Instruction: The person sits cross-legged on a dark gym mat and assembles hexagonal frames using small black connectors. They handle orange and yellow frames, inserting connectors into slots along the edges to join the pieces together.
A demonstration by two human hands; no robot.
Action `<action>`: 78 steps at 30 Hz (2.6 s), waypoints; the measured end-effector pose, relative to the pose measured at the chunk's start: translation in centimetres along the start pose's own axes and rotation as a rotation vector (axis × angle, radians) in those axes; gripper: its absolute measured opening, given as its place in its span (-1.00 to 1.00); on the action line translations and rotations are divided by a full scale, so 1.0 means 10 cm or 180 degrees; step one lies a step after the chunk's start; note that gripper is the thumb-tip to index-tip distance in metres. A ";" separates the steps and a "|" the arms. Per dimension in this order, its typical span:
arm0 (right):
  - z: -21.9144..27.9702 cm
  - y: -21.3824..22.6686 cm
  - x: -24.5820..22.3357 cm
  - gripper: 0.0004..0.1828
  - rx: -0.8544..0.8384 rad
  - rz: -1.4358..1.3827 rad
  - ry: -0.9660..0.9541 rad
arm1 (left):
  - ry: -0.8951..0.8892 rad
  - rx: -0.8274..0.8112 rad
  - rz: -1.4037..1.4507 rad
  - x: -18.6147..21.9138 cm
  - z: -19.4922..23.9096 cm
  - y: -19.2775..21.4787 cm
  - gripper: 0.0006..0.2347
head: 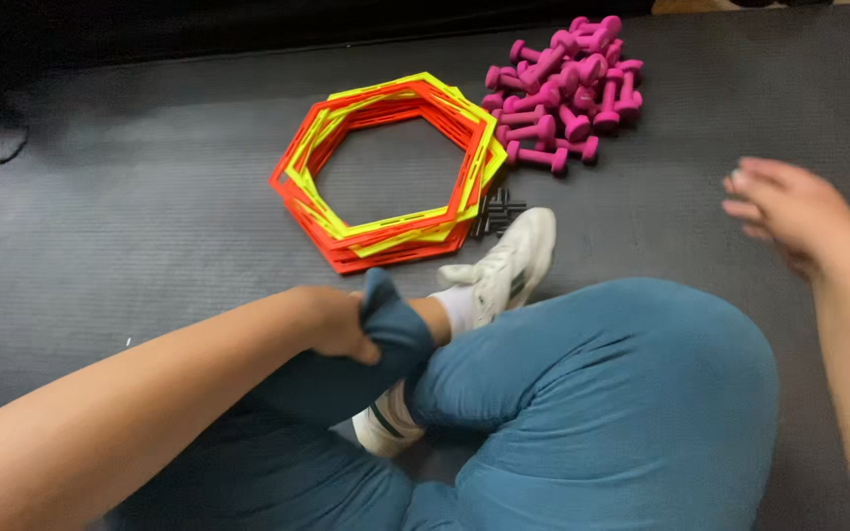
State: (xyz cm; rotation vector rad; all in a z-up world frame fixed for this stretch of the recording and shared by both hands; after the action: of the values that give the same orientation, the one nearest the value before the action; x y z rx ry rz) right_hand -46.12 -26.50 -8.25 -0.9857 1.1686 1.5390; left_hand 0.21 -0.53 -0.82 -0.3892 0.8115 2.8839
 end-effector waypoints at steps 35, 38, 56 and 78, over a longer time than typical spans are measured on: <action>-1.23 -2.77 1.02 -0.73 -0.1502 0.2746 0.1001 | -0.0509 0.2242 0.1116 -0.81 -3.22 0.07 -0.63; -1.29 -2.70 1.14 -0.74 -0.1019 0.2434 0.1521 | -0.0380 0.2598 0.1337 -0.93 -2.88 0.27 -0.62; -0.15 -2.97 -0.66 -0.62 -0.0767 -0.1799 -0.1277 | 0.0108 0.4192 0.0518 -0.30 -0.79 0.15 -0.67; 0.11 -3.43 0.33 -0.63 -0.1284 -0.1463 -0.1044 | -0.1033 0.1487 0.2568 0.11 -1.36 0.63 -0.56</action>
State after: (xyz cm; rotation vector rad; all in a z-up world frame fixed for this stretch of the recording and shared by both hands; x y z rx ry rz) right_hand -13.73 -21.02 -18.73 -1.1150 0.3705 1.5051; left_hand 0.90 -13.00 -9.21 0.5725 1.8391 3.0855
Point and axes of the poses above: each hand's wrist, its own z-axis away from the middle knuckle, its own y-axis out of the back of the hand, x = y × z, the point moved 1 cm from there along -z, towards the middle knuckle, and after that the axes turned 14 degrees about -z, right-handed, at the moved point
